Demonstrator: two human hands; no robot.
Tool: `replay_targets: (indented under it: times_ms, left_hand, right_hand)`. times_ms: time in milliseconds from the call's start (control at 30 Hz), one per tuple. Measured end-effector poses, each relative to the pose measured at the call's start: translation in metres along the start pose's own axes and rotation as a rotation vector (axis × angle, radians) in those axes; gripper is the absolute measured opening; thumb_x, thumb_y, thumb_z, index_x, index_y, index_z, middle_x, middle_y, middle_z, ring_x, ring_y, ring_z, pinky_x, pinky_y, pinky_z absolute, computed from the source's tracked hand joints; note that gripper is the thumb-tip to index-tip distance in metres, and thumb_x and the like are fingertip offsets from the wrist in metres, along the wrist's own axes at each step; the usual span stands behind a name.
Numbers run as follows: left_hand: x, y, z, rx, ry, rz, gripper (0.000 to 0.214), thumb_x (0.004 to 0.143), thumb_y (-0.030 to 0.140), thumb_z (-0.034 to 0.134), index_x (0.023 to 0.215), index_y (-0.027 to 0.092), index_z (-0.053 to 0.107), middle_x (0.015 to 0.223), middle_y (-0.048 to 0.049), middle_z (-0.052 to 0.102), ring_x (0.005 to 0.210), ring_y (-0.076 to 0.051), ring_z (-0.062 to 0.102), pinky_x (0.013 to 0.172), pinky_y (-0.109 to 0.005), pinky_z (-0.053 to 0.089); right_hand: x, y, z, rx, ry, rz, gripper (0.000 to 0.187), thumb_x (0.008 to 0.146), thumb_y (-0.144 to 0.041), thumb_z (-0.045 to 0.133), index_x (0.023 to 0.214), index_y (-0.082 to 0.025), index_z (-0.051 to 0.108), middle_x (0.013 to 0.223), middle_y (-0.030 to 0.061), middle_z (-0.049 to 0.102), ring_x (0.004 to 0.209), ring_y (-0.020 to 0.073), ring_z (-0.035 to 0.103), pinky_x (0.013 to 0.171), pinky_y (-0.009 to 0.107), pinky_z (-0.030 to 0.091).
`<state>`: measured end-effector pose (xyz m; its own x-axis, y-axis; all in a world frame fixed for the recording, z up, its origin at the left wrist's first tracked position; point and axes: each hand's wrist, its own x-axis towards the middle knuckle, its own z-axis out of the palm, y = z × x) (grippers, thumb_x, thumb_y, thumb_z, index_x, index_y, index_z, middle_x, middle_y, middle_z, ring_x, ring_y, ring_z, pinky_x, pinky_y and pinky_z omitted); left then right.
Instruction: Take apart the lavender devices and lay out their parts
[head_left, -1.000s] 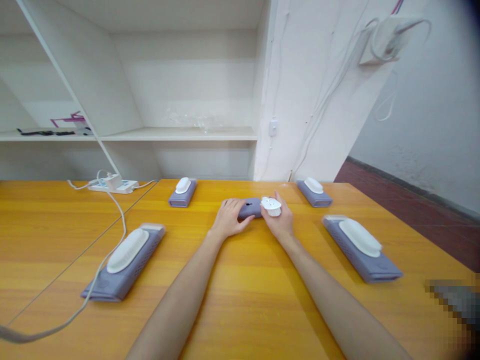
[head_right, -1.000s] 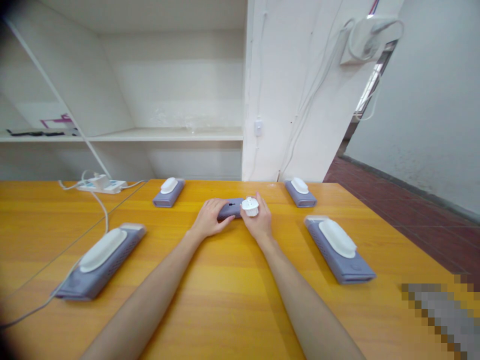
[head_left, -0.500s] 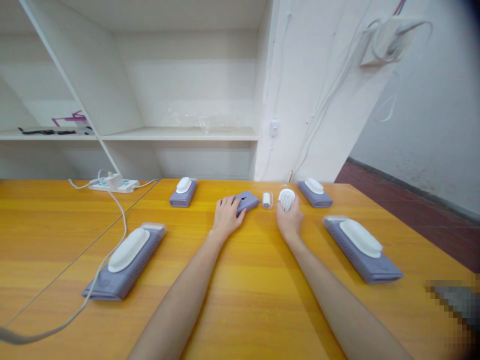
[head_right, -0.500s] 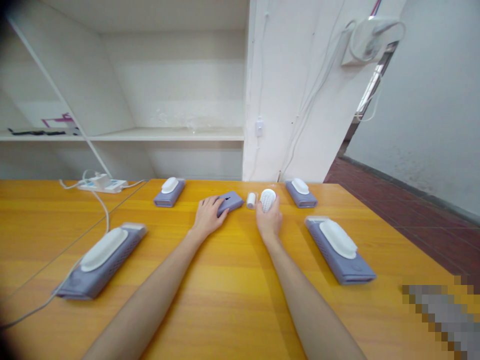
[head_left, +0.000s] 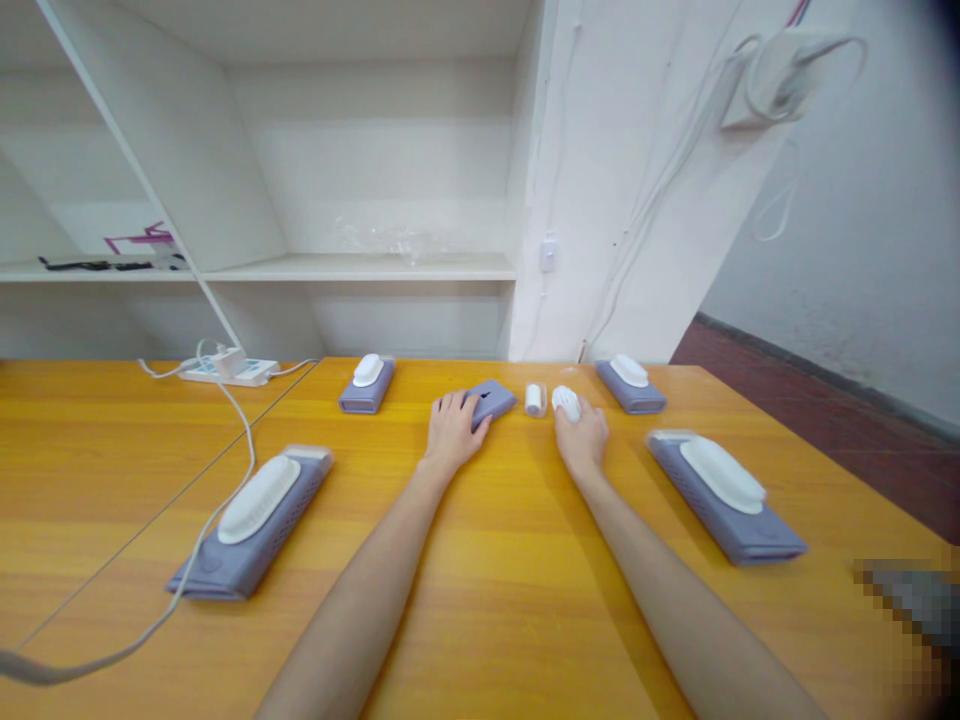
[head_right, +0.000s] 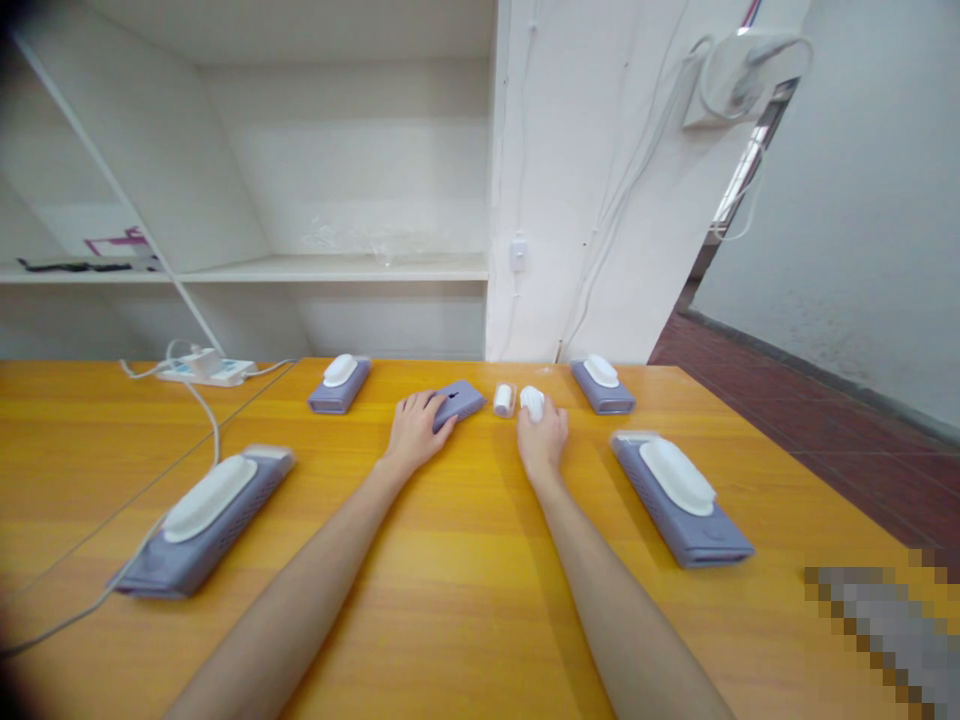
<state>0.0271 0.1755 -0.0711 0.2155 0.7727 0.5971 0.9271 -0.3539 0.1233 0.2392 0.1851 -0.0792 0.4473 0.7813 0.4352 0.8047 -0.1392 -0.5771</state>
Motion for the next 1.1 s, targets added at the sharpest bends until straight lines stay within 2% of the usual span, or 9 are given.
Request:
replay_targets:
  times_ms: [233, 433, 533, 700, 933, 1100]
  left_hand:
    - [-0.001, 0.0, 0.001, -0.004, 0.005, -0.007, 0.036, 0.086, 0.042, 0.049, 0.117, 0.023, 0.051, 0.118, -0.0089, 0.053, 0.108, -0.025, 0.047, 0.092, -0.04, 0.035]
    - [-0.001, 0.0, 0.002, -0.014, 0.001, -0.011, 0.037, 0.086, 0.042, 0.048, 0.117, 0.023, 0.05, 0.118, -0.0091, 0.053, 0.108, -0.025, 0.047, 0.092, -0.04, 0.035]
    - [-0.001, 0.0, 0.002, -0.014, -0.002, -0.011, 0.037, 0.086, 0.042, 0.048, 0.117, 0.023, 0.051, 0.118, -0.0094, 0.053, 0.108, -0.025, 0.047, 0.092, -0.04, 0.035]
    - [-0.001, 0.0, 0.002, -0.007, -0.006, -0.015, 0.037, 0.086, 0.042, 0.048, 0.117, 0.023, 0.05, 0.118, -0.0094, 0.053, 0.109, -0.026, 0.046, 0.092, -0.041, 0.036]
    - [-0.001, 0.0, 0.001, -0.008, -0.007, -0.02, 0.037, 0.086, 0.042, 0.048, 0.118, 0.024, 0.05, 0.119, -0.0092, 0.052, 0.109, -0.026, 0.046, 0.092, -0.041, 0.036]
    - [-0.001, 0.0, 0.001, -0.002, -0.014, -0.03, 0.037, 0.085, 0.042, 0.048, 0.118, 0.024, 0.05, 0.119, -0.0091, 0.052, 0.11, -0.026, 0.046, 0.093, -0.041, 0.035]
  right_hand:
    - [-0.008, -0.008, -0.003, -0.051, -0.089, -0.03, 0.042, 0.085, -0.036, 0.046, 0.122, -0.018, 0.053, 0.104, 0.0114, 0.056, 0.095, 0.0229, 0.054, 0.081, 0.03, 0.038]
    - [-0.011, -0.012, -0.004, -0.199, -0.199, -0.062, 0.04, 0.086, -0.043, 0.045, 0.119, -0.021, 0.052, 0.103, 0.0092, 0.053, 0.086, 0.022, 0.058, 0.071, 0.03, 0.041]
    - [-0.014, -0.014, -0.004, -0.247, -0.225, -0.091, 0.047, 0.083, -0.042, 0.049, 0.125, -0.02, 0.046, 0.107, 0.0104, 0.051, 0.091, 0.0233, 0.056, 0.071, 0.03, 0.042]
    - [-0.015, -0.015, -0.004, -0.277, -0.239, -0.133, 0.051, 0.083, -0.033, 0.05, 0.13, -0.018, 0.039, 0.109, 0.0113, 0.052, 0.101, 0.0246, 0.051, 0.074, 0.031, 0.041]
    - [-0.015, -0.013, -0.006, -0.354, -0.211, -0.115, 0.041, 0.086, -0.037, 0.048, 0.122, -0.018, 0.05, 0.11, 0.0132, 0.055, 0.105, 0.0281, 0.046, 0.083, 0.037, 0.035]
    - [-0.012, -0.01, -0.003, -0.331, -0.185, -0.076, 0.04, 0.086, -0.041, 0.047, 0.12, -0.02, 0.053, 0.112, 0.0131, 0.054, 0.105, 0.0283, 0.047, 0.083, 0.038, 0.034]
